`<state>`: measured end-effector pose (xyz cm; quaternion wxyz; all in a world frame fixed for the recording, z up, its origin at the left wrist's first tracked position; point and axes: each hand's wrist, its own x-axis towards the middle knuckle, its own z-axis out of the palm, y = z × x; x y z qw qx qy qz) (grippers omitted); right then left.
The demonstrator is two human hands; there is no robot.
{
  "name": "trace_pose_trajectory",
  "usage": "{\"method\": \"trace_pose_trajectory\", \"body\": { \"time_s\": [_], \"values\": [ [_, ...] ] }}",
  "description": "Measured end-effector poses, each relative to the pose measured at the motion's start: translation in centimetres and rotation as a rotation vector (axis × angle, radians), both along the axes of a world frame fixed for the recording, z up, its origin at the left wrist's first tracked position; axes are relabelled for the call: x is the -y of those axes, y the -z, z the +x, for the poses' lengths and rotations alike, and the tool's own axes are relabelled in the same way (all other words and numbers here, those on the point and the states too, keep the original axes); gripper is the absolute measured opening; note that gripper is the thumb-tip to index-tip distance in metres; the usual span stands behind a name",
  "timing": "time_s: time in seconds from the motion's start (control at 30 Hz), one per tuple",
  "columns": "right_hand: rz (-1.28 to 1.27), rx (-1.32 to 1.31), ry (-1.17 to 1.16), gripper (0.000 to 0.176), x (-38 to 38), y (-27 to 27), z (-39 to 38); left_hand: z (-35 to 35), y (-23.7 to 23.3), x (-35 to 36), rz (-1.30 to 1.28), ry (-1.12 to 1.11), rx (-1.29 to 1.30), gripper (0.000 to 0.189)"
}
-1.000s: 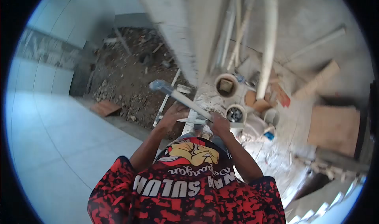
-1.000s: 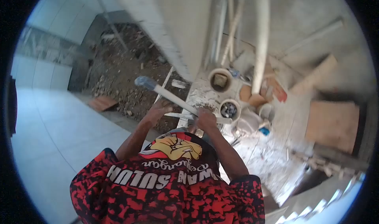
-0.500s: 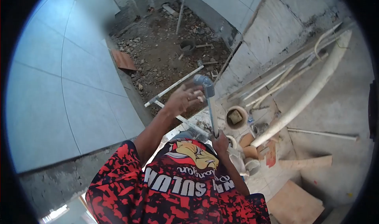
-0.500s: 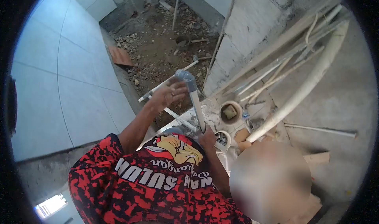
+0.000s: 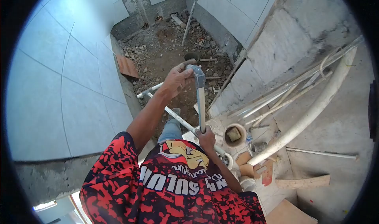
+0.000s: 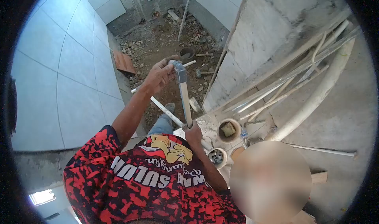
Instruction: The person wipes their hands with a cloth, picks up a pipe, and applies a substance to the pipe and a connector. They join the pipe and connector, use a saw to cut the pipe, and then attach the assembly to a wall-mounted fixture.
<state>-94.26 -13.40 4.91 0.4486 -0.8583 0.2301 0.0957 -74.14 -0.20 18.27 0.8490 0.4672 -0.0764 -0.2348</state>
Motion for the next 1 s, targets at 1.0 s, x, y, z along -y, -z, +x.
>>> {"method": "trace_pose_trajectory", "body": {
  "time_s": [1.0],
  "values": [
    [-0.098,0.239,-0.196,0.045,-1.0,22.2,40.4,36.9,13.8,-9.1,0.425,0.278,0.282,0.049]
  ]
}}
